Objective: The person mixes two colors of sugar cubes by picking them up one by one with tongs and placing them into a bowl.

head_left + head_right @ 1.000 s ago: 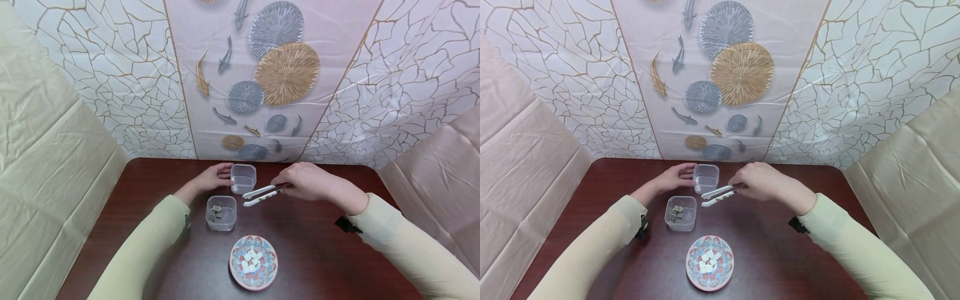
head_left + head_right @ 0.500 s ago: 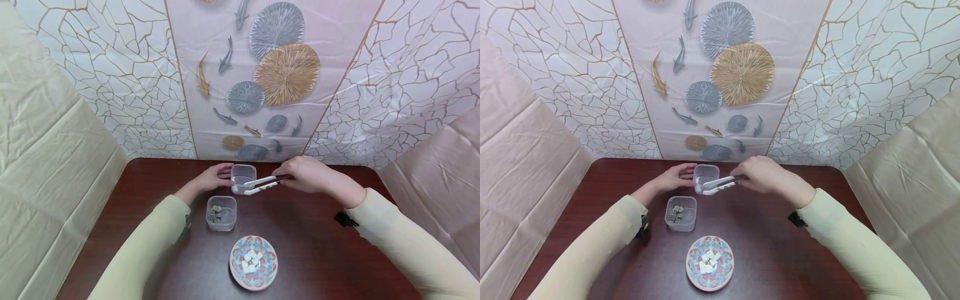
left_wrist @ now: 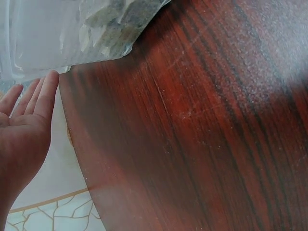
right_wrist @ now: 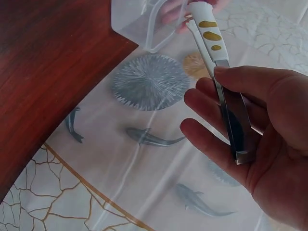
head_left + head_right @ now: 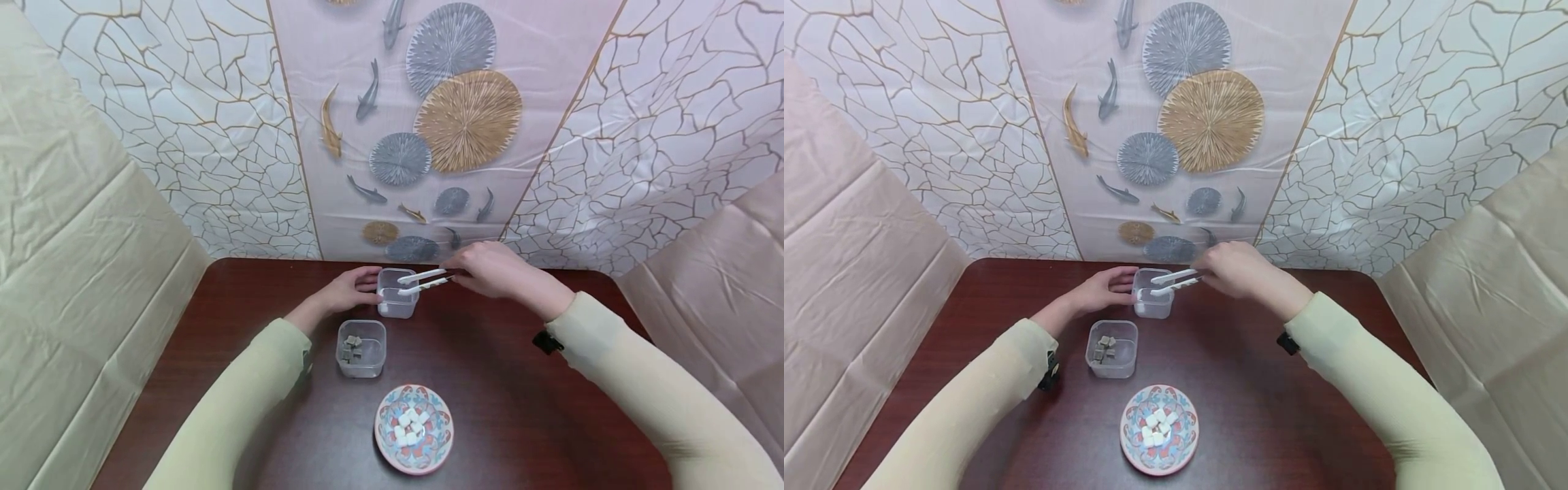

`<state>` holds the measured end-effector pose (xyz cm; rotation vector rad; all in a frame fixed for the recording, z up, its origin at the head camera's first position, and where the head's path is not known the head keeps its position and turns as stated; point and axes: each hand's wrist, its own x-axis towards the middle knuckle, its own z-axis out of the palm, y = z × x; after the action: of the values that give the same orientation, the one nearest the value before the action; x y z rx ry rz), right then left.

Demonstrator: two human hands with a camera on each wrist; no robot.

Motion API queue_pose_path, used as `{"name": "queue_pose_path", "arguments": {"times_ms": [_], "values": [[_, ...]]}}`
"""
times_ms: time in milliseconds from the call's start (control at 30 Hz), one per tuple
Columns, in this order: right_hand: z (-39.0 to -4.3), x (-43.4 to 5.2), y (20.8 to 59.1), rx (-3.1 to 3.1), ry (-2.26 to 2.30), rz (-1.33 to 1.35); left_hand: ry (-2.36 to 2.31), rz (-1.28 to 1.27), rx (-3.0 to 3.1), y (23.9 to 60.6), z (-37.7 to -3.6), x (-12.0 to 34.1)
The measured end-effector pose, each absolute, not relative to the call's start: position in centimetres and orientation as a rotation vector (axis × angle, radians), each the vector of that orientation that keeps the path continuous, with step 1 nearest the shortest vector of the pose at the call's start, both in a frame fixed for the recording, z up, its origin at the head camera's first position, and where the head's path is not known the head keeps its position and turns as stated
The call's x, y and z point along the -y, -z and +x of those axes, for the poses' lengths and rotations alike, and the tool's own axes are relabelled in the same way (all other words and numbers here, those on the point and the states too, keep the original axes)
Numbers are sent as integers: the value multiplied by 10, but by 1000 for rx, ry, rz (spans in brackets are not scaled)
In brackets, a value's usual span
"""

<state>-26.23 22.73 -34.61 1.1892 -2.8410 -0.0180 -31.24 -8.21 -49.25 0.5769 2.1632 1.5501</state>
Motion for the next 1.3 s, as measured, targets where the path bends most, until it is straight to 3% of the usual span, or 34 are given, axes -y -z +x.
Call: {"name": "queue_pose_path", "arguments": {"times_ms": [500, 1300], "values": [[-291, -183, 368, 2823, 424, 1235, -1578, 540, -2132, 495, -316, 82], [-298, -151, 385, 2895, 486, 1205, -1583, 538, -2129, 495, -315, 81]]}}
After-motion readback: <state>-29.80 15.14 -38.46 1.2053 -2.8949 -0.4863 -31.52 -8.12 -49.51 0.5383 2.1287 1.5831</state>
